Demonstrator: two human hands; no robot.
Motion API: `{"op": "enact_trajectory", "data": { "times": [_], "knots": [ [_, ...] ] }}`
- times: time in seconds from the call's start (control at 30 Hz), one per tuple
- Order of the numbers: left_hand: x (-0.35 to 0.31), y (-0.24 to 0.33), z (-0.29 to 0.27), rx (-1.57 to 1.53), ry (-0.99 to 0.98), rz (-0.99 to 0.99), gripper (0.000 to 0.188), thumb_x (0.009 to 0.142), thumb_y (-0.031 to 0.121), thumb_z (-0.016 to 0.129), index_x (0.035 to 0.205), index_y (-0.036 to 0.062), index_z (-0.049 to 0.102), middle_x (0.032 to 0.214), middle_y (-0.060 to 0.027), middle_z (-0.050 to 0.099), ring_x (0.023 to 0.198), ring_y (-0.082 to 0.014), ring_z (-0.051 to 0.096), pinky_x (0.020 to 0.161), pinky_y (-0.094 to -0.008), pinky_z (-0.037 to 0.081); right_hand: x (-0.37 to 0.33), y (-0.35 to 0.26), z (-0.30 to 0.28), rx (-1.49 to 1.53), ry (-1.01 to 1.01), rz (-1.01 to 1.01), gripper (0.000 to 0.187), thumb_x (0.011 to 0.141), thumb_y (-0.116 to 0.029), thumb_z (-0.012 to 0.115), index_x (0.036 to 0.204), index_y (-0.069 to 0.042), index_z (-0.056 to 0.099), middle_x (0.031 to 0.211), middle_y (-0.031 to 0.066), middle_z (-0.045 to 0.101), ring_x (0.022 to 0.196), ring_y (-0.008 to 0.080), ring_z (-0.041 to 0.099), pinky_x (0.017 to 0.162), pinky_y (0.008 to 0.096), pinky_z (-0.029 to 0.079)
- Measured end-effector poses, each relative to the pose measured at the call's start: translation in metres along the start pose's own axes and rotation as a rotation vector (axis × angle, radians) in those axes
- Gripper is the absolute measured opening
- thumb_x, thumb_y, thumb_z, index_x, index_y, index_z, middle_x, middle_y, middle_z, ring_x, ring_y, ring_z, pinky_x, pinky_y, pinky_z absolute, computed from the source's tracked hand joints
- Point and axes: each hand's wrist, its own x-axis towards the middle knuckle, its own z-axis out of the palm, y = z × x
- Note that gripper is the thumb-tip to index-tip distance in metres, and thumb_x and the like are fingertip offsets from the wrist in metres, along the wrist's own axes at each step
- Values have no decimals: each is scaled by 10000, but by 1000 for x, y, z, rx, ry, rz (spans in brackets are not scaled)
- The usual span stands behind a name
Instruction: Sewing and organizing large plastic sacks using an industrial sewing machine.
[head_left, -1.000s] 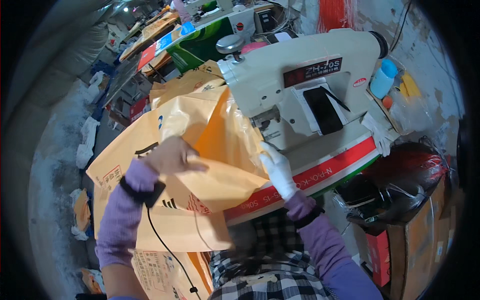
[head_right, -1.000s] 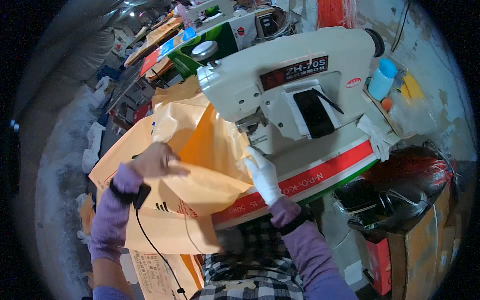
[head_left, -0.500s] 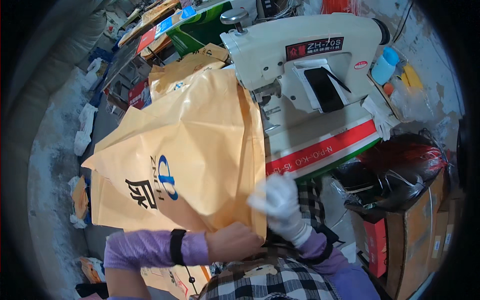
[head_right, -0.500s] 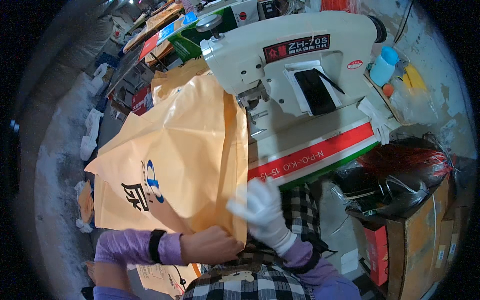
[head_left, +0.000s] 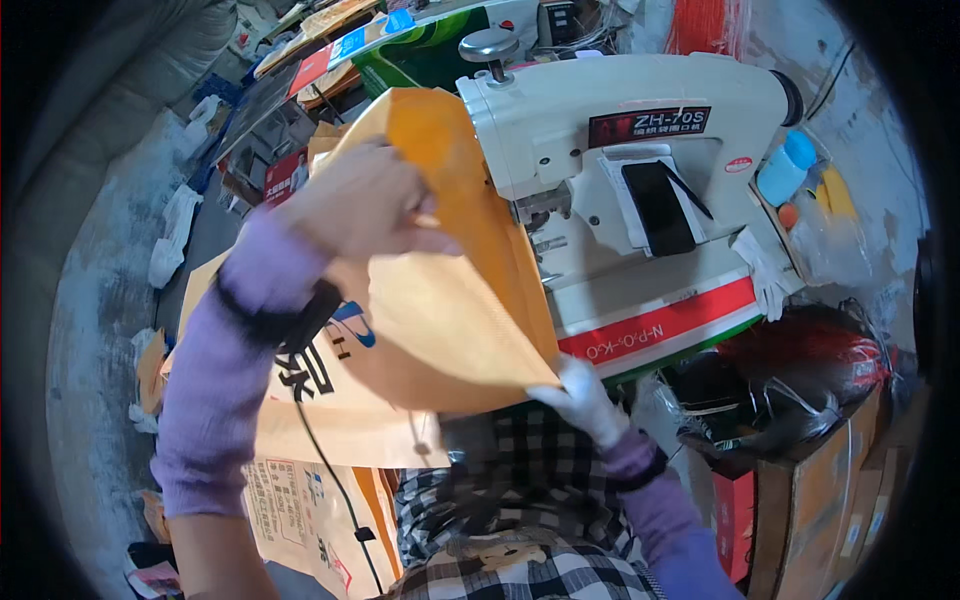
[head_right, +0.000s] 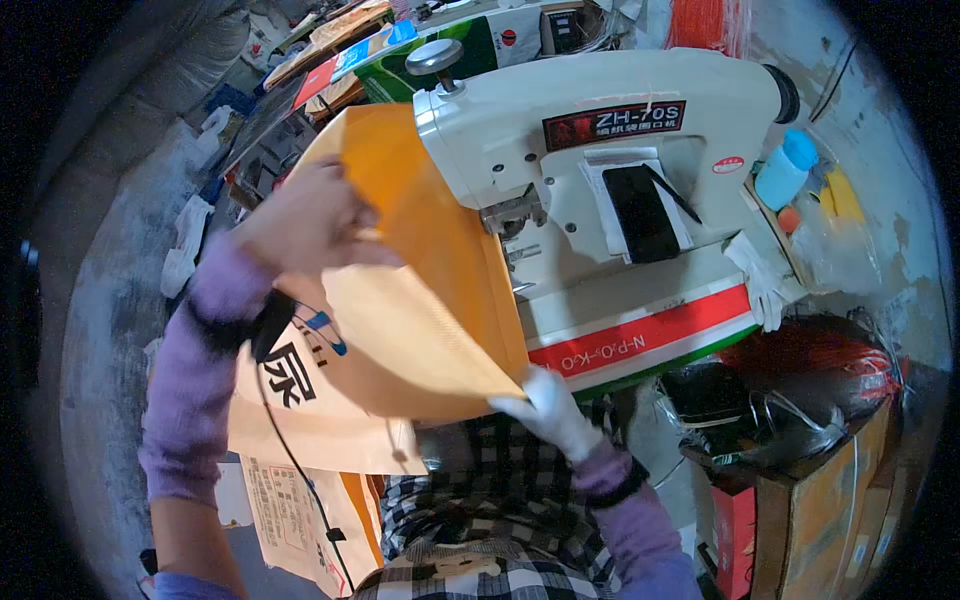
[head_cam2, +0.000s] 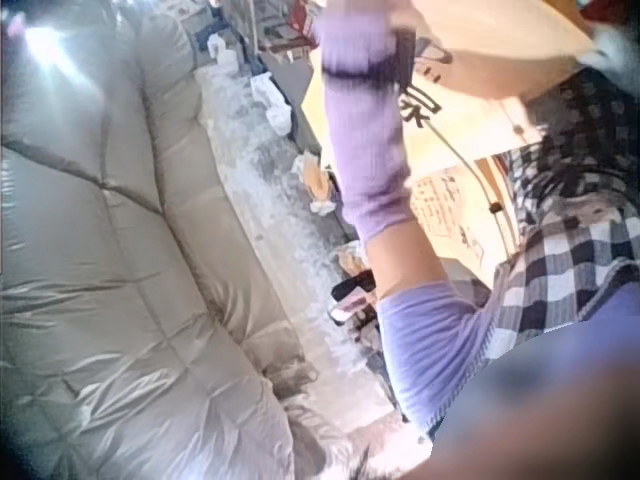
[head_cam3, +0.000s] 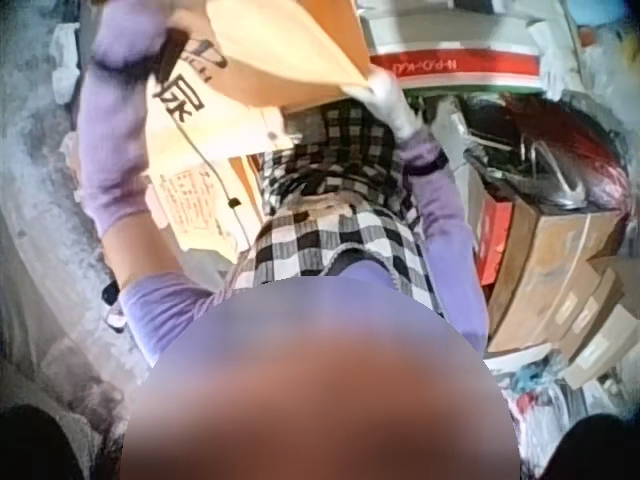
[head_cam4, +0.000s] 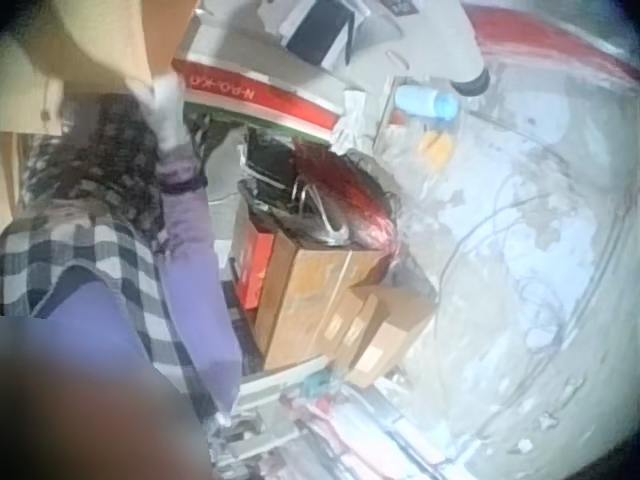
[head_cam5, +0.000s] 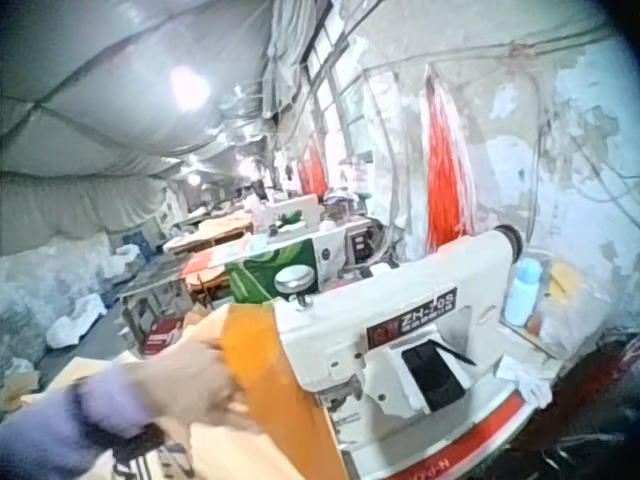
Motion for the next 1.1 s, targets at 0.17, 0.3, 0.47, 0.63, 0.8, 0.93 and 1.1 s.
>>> {"op": "enact_trajectory", "data": {
  "times": [0.17,0.3,0.47,0.63,0.8,0.93,1.1],
  "knots": [
    [-82,161,56,-252,133,86,77,663,207,662,657,132,645,564,-43,565,632,-199,599,861,-413,466,54,29,-19,-448,-170,-283,158,812,-199,653,873,-63,707,773,111,628,736,270,617,649,401,496],
    [-44,228,123,-117,-53,189,105,744,153,594,652,146,644,575,-26,588,641,-184,628,1060,-468,339,-4,37,5,-509,-265,-356,134,747,-164,683,843,-74,709,868,113,656,776,303,640,691,404,522],
    [43,154,124,-171,-438,451,540,816,650,563,697,145,710,694,-92,670,734,-290,657,886,-501,430,-83,-29,13,-149,-35,-65,296,679,-259,833,840,-55,692,789,114,652,734,302,643,657,378,530],
    [55,12,123,-359,-501,212,617,720,607,711,731,-8,658,687,-175,639,658,-307,632,627,-403,493,-110,-53,20,-97,-116,56,301,718,-296,809,925,-90,735,859,107,698,805,289,681,677,348,535],
    [-4,-4,13,-483,-312,167,347,843,335,716,752,5,660,584,-142,528,513,-235,477,532,-376,374,-61,-13,-4,-246,-50,-55,323,720,-377,802,831,-83,729,752,89,656,702,257,644,646,359,513],
    [-97,68,-10,-809,-302,113,156,799,259,770,826,112,726,762,-40,696,757,-216,678,737,-341,510,-1,37,-7,-719,171,-468,331,785,-401,714,870,-82,717,855,109,670,829,286,647,717,379,502],
    [-105,222,98,-511,-283,71,243,899,311,578,817,85,616,732,-73,640,572,-236,623,559,-361,504,19,16,11,-376,-38,-409,159,732,-172,689,879,-123,724,910,66,694,846,275,664,734,384,535]
  ]
}}
